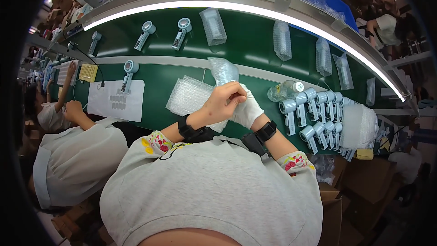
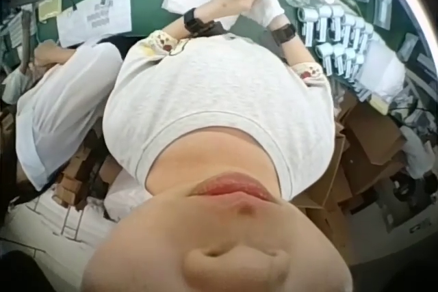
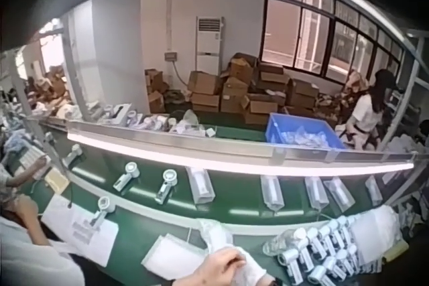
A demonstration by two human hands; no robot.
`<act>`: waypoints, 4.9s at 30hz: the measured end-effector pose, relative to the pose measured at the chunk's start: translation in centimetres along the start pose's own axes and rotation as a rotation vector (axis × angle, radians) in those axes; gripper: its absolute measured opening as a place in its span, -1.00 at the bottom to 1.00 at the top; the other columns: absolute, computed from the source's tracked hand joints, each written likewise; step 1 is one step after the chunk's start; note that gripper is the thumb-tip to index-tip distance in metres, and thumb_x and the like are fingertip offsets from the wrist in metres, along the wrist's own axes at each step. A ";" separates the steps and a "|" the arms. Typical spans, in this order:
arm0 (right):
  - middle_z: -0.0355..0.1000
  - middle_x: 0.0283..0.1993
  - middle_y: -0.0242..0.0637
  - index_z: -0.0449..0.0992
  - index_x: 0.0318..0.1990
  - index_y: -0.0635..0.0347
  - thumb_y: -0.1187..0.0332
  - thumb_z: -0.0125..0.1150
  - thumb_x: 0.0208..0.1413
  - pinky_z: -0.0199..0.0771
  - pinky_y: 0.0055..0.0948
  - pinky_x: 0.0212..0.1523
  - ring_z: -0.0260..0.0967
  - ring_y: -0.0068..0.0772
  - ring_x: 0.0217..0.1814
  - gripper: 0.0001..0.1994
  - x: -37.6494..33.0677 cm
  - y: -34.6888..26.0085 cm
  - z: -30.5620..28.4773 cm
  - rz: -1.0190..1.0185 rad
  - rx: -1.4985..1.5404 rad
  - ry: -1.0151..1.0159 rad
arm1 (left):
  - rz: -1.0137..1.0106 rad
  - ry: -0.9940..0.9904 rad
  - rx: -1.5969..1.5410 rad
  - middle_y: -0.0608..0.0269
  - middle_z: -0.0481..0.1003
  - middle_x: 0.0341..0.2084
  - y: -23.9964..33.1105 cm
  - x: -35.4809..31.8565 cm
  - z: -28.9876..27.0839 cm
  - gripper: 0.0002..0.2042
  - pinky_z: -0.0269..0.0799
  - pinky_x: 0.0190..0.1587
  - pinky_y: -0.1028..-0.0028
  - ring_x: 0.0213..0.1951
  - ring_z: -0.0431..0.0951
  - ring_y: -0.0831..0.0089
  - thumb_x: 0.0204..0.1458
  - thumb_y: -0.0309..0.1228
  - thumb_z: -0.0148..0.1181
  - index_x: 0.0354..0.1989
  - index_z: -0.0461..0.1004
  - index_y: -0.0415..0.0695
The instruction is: The person slides fans into plastic sleeves, places them into a cardboard box, and then applies hand sanitizer from a bottle before resuming the task.
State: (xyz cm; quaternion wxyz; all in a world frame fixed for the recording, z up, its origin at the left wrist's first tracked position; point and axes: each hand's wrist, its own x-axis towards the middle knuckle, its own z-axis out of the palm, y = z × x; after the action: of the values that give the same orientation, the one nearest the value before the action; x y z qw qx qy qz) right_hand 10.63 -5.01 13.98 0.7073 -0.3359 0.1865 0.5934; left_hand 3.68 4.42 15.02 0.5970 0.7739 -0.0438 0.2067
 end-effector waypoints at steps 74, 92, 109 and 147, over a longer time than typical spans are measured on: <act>0.40 -0.46 -0.26 0.28 -0.10 0.16 0.27 0.24 -0.09 0.42 -0.45 -0.50 0.40 -0.40 -0.52 -0.60 -0.4 3.9 -7.2 -0.262 -1.299 0.186 | -0.869 0.215 0.439 0.08 0.48 -0.47 -13.6 -10.8 0.1 -0.81 0.36 -0.36 0.34 -0.43 0.46 0.17 -0.09 -0.37 0.15 -0.36 0.42 -0.23; 0.44 -0.40 -0.05 0.29 -0.21 0.15 0.43 -0.04 -0.02 0.44 -0.13 -0.41 0.44 0.00 -0.35 -0.82 2.9 6.9 -6.0 -0.596 -2.263 0.306 | -0.345 0.422 0.550 0.18 0.42 -0.56 -8.2 -9.8 -0.7 -0.94 0.33 -0.41 0.42 -0.50 0.41 0.31 -0.10 -0.56 0.10 -0.42 0.39 -0.24; 0.42 -0.44 -0.05 0.25 -0.16 0.31 0.32 0.15 -0.11 0.42 -0.29 -0.48 0.44 -0.22 -0.45 -0.63 2.3 3.3 -0.5 -0.380 -1.892 0.056 | 0.114 0.476 0.869 0.18 0.39 -0.35 -3.0 -10.3 -4.7 -0.78 0.34 -0.29 0.38 -0.32 0.38 0.22 -0.20 -0.50 0.28 -0.37 0.38 -0.18; 0.13 -0.66 -0.29 0.15 0.08 0.20 0.24 -0.11 0.12 -0.04 -0.56 -0.97 0.00 -0.56 -0.91 -0.60 -2.8 3.0 -1.9 0.153 0.071 -0.620 | 0.087 0.477 0.299 0.16 0.40 -0.51 -1.6 -7.0 -3.6 -0.82 0.36 -0.44 0.51 -0.52 0.42 0.36 -0.15 -0.75 0.07 -0.38 0.36 -0.22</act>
State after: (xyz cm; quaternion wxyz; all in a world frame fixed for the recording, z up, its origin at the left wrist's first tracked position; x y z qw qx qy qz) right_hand 7.40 -8.09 13.75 0.6950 -0.0992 0.0071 0.7121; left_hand -3.15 7.00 11.74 0.4604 0.7802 0.0954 0.4127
